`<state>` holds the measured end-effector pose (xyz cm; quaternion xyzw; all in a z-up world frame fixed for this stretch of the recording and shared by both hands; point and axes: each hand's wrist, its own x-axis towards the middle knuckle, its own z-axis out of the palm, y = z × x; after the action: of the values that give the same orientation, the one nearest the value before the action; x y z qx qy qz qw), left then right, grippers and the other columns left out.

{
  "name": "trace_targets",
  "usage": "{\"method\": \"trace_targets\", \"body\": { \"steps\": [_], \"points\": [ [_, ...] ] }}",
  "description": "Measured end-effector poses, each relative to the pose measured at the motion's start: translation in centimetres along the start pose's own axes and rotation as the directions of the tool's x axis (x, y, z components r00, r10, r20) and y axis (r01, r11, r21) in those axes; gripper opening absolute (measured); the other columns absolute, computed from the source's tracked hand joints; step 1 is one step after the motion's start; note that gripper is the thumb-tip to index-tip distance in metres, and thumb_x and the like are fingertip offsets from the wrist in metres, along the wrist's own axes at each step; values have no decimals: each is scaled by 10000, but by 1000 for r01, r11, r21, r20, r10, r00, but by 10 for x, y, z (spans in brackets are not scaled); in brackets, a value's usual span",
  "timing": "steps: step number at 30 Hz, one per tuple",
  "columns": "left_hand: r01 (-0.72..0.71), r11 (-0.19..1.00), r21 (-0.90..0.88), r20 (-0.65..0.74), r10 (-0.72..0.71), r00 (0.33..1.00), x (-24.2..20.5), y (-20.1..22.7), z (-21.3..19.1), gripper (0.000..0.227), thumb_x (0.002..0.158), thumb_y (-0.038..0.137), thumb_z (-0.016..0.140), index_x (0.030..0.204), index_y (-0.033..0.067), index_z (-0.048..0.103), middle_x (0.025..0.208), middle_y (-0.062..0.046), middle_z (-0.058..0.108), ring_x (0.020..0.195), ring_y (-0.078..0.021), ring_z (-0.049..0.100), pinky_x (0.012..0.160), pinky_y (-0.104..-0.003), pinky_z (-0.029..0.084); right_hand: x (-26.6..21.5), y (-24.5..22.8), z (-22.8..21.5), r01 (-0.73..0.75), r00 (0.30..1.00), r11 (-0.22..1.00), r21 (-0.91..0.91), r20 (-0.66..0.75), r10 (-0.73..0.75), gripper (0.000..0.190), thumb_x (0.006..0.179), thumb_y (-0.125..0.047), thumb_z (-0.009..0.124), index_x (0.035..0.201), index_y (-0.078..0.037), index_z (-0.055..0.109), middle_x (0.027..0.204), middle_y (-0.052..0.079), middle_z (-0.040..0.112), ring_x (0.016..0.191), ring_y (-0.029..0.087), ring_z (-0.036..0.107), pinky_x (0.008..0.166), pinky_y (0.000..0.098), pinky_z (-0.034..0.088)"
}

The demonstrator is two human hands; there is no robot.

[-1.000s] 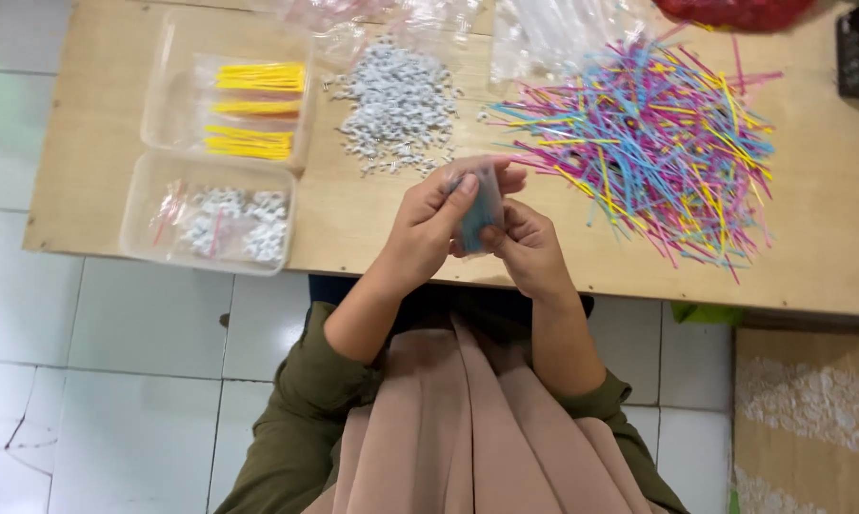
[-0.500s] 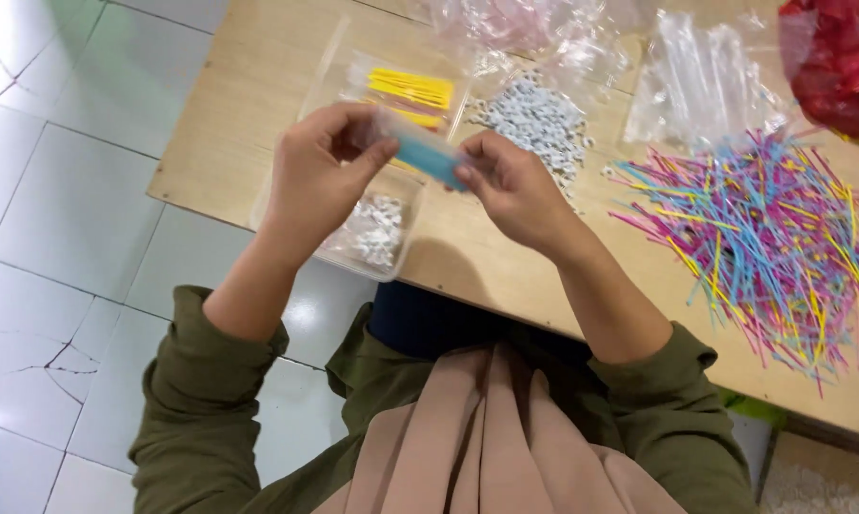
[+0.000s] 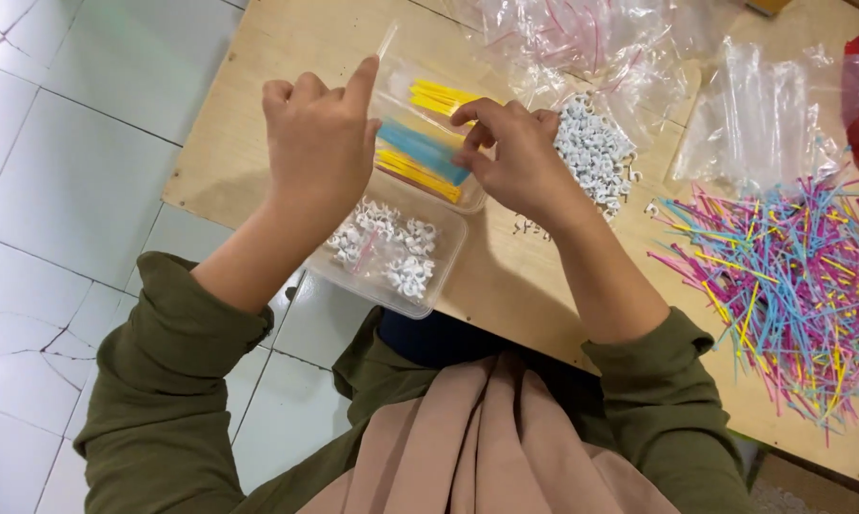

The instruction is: Sorting blue sticks from a multi-colored pile and placing them into small plastic bags.

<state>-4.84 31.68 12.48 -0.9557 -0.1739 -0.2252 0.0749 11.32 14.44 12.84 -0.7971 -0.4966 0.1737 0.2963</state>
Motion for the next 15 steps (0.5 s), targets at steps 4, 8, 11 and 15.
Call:
{"method": "trace_targets", "body": {
  "steps": [4, 8, 11, 15],
  "points": [
    [-73, 979, 191, 63, 62, 996, 7, 6, 14, 531, 774, 119, 769, 1301, 99, 709, 690, -47, 722, 787, -200, 649, 958, -384, 342, 10, -1, 4, -42, 996, 998, -42, 78, 46, 222, 864, -93, 767, 1071, -123, 692, 771, -16, 729, 774, 166, 599, 994, 412, 232],
    [-214, 964, 158, 117, 197, 973, 13, 11, 31, 180, 780, 148, 736, 926, 151, 630, 563, -64, 656, 690, -226, 664, 990, -353, 367, 13, 6, 13, 27, 995, 985, -170, 103, -9, 72, 838, -109, 760, 895, -144, 735, 730, -8, 742, 830, 208, 589, 970, 457, 241],
    [-299, 949, 97, 189, 277, 942, 18, 13, 48, 90, 808, 154, 717, 822, 159, 628, 572, -42, 643, 635, -229, 651, 966, -363, 392, 16, 5, 19, 36, 995, 963, -268, 99, -10, 68, 829, -100, 725, 811, -152, 765, 741, -1, 750, 848, 270, 556, 957, 551, 248],
    [-359, 932, 61, 329, 321, 888, 23, 17, 67, 126, 856, 176, 666, 737, 205, 698, 613, -13, 673, 657, -213, 630, 918, -400, 370, 18, 8, 30, 14, 996, 932, -363, 83, 17, 137, 844, -103, 685, 775, -166, 785, 827, 23, 700, 966, 302, 487, 985, 624, 241]
  ]
}}
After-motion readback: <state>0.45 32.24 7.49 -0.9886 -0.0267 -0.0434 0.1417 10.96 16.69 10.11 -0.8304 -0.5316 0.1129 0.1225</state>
